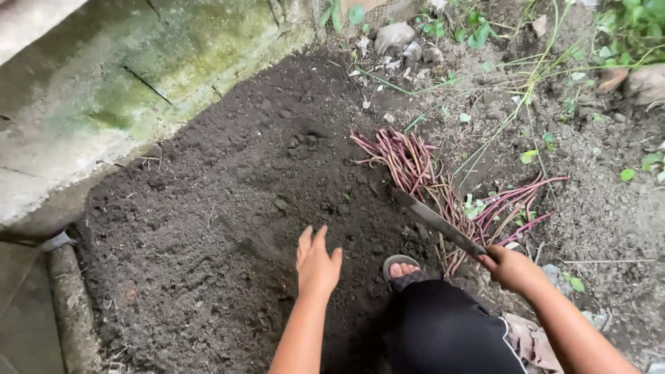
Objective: The person uses a small hand tool to repeatedly dig into and loosen dark soil in a garden bed. They work methodically across the patch, breaking up clumps and smoothing the surface while occasionally moving aside small debris.
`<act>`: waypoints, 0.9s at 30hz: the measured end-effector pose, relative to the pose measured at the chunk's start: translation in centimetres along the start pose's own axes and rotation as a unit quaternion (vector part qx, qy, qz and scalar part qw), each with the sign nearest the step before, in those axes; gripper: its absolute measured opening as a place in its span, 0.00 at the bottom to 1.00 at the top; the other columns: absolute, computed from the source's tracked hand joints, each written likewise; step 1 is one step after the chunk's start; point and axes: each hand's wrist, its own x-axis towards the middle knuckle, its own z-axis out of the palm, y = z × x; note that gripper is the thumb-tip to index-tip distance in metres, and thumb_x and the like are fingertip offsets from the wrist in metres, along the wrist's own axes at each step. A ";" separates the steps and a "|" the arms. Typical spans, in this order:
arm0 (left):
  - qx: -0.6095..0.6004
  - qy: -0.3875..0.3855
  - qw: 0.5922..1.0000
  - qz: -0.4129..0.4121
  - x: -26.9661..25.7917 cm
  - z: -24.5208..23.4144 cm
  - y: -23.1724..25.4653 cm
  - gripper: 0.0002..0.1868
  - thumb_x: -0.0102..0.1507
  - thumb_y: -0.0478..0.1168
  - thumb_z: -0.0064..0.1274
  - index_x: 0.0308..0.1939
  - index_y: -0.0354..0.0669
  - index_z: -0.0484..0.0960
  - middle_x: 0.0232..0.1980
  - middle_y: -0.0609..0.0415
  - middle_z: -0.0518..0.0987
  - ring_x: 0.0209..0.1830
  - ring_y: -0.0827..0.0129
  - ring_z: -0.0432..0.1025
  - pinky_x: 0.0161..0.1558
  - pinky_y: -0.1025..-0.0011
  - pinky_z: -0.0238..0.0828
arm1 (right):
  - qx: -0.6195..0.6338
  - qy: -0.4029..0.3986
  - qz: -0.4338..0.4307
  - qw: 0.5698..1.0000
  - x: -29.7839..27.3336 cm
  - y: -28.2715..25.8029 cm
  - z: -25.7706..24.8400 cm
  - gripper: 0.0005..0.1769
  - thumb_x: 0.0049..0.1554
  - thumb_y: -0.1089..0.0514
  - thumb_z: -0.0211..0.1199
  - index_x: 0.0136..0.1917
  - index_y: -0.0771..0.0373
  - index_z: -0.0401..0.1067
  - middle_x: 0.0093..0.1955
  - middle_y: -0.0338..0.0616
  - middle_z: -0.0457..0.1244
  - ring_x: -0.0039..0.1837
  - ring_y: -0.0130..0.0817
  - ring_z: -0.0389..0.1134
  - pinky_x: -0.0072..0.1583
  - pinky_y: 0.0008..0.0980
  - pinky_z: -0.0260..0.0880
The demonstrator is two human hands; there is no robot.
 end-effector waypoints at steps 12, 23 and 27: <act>-0.033 0.078 0.995 0.052 -1.0 -0.2 -0.8 0.18 0.70 0.47 0.48 0.61 0.48 0.80 0.66 0.50 0.69 0.70 0.47 0.66 0.66 0.54 0.68 | 0.416 -0.161 -0.243 0.861 -1.3 -10.4 -13.4 0.37 0.51 0.57 0.64 0.73 0.67 0.70 0.62 0.68 0.70 0.56 0.59 0.73 0.52 0.61 0.75; -0.149 0.066 0.982 0.090 0.7 -3.3 0.3 0.19 0.71 0.45 0.46 0.63 0.43 0.79 0.65 0.44 0.69 0.72 0.46 0.64 0.68 0.54 0.66 | 0.110 0.198 -0.251 0.941 2.8 -23.0 -6.4 0.23 0.53 0.28 0.62 0.57 0.35 0.75 0.50 0.36 0.72 0.57 0.42 0.73 0.61 0.43 0.72; -0.146 0.058 0.977 0.147 7.4 -1.2 -1.1 0.21 0.70 0.44 0.49 0.64 0.39 0.76 0.65 0.38 0.69 0.73 0.43 0.62 0.70 0.51 0.62 | 0.061 0.212 -0.386 0.896 1.6 -24.0 -3.0 0.19 0.53 0.35 0.66 0.50 0.47 0.72 0.42 0.41 0.72 0.49 0.45 0.75 0.54 0.46 0.75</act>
